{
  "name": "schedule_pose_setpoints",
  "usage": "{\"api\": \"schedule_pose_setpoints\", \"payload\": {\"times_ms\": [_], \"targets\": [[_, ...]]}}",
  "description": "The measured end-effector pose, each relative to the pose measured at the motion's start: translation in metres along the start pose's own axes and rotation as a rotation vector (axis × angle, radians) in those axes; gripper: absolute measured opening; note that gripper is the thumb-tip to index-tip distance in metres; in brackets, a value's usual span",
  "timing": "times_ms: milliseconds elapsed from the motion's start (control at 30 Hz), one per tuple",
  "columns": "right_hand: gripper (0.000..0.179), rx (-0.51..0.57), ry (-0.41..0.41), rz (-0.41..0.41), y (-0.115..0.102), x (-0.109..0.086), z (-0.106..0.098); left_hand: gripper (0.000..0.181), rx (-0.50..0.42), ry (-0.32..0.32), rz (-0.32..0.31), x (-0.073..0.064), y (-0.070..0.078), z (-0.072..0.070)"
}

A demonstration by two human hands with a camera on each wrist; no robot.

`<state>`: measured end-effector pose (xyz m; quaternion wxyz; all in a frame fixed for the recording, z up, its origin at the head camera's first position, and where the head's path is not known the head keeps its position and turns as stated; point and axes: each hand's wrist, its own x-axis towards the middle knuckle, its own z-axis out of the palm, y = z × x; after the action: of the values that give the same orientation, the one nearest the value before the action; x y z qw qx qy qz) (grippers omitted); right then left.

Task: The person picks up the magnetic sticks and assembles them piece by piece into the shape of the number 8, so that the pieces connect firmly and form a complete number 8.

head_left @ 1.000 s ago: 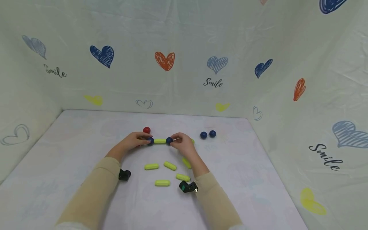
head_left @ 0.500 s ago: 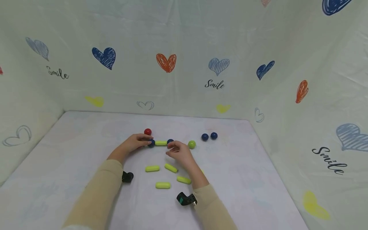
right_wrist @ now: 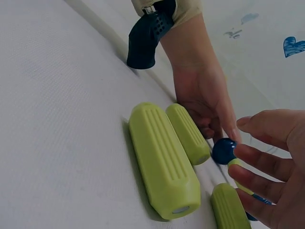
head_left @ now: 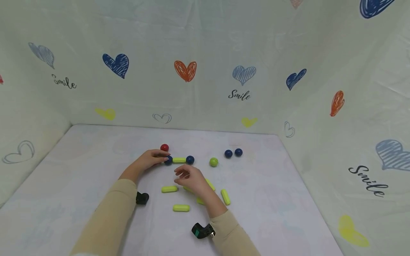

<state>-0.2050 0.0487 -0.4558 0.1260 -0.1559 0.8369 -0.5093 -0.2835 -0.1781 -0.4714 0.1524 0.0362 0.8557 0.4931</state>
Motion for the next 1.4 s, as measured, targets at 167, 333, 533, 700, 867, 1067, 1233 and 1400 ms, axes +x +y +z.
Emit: {"api": "schedule_pose_setpoints", "payload": {"times_ms": [167,333,533,700,867,1067,1233,1400], "targets": [[0.028,-0.025,-0.04,-0.005,-0.004,-0.002,0.003,0.037,-0.001,0.005,-0.011,0.001,0.0,0.001],[0.028,-0.028,-0.088,-0.024,-0.005,-0.003,0.007,0.036,-0.005,0.014,-0.026,0.001,0.0,0.001],[0.027,-0.112,-0.135,-0.071,-0.005,-0.003,0.016,0.037,-0.018,0.017,-0.035,0.001,-0.001,0.0],[0.025,-0.164,-0.153,-0.1,-0.004,-0.004,0.02,0.036,-0.026,0.017,-0.033,-0.001,0.001,0.0],[0.024,-0.202,-0.15,-0.105,-0.004,-0.005,0.021,0.036,-0.023,0.011,-0.037,-0.002,0.002,0.001],[0.023,-0.26,-0.144,-0.09,-0.004,-0.005,0.025,0.036,-0.024,0.011,-0.044,0.0,0.001,0.002],[0.022,-0.294,-0.129,-0.073,-0.004,-0.005,0.028,0.036,-0.035,0.017,-0.059,-0.002,0.004,0.002],[0.023,-0.306,-0.131,-0.065,-0.005,-0.004,0.028,0.038,-0.03,0.028,-0.08,-0.002,0.007,0.001]]}}
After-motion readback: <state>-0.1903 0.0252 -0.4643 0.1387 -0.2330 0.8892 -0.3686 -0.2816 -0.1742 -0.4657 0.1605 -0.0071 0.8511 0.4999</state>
